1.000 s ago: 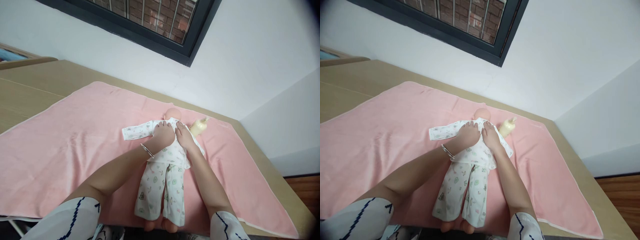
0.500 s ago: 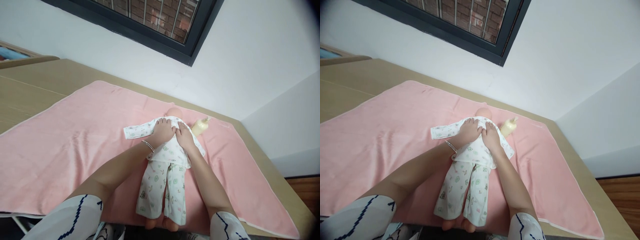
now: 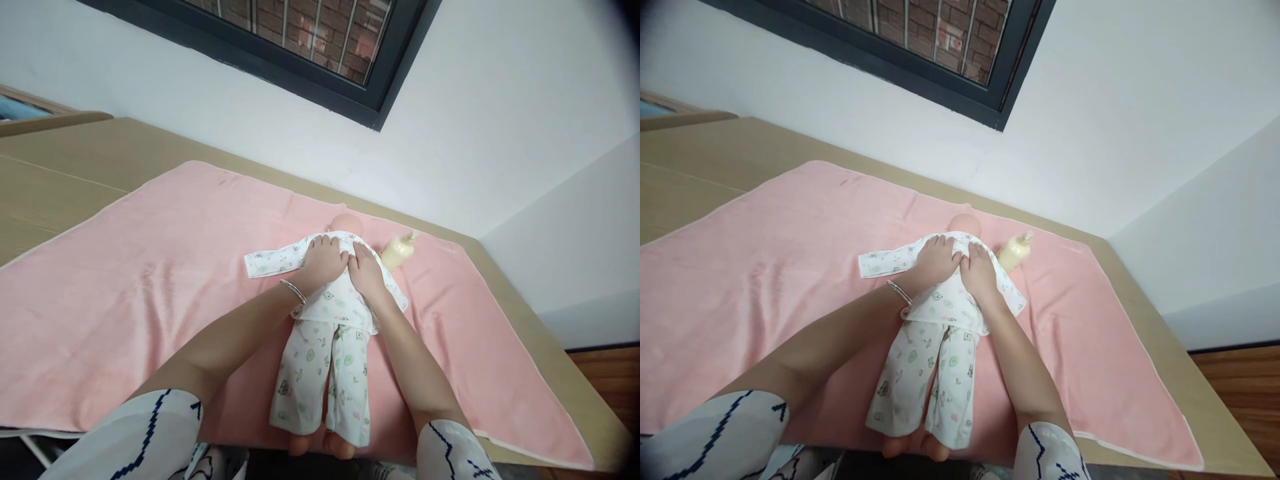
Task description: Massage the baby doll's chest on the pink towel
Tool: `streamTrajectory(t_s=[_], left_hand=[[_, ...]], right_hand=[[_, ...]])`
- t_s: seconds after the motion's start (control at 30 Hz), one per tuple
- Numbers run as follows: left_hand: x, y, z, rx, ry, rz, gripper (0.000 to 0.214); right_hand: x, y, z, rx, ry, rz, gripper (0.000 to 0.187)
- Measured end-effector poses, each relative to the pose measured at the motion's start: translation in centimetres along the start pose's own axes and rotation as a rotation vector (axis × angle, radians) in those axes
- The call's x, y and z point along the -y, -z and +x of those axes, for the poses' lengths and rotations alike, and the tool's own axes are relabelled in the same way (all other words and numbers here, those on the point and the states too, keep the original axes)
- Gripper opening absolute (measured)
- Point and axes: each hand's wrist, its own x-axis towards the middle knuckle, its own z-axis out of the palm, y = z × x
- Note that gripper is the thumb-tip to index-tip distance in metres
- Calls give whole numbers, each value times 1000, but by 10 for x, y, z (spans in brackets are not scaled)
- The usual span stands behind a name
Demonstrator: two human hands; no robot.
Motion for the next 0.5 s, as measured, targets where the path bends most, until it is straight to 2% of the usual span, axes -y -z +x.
streamTrajectory(t_s=[0.3, 0.5], left_hand=[[1, 2, 1, -1, 0, 6, 41], [-17, 15, -12, 64, -18, 146, 47]], right_hand=[[4, 1, -1, 4, -7, -9, 56], [-11, 3, 6, 60, 28, 19, 58]])
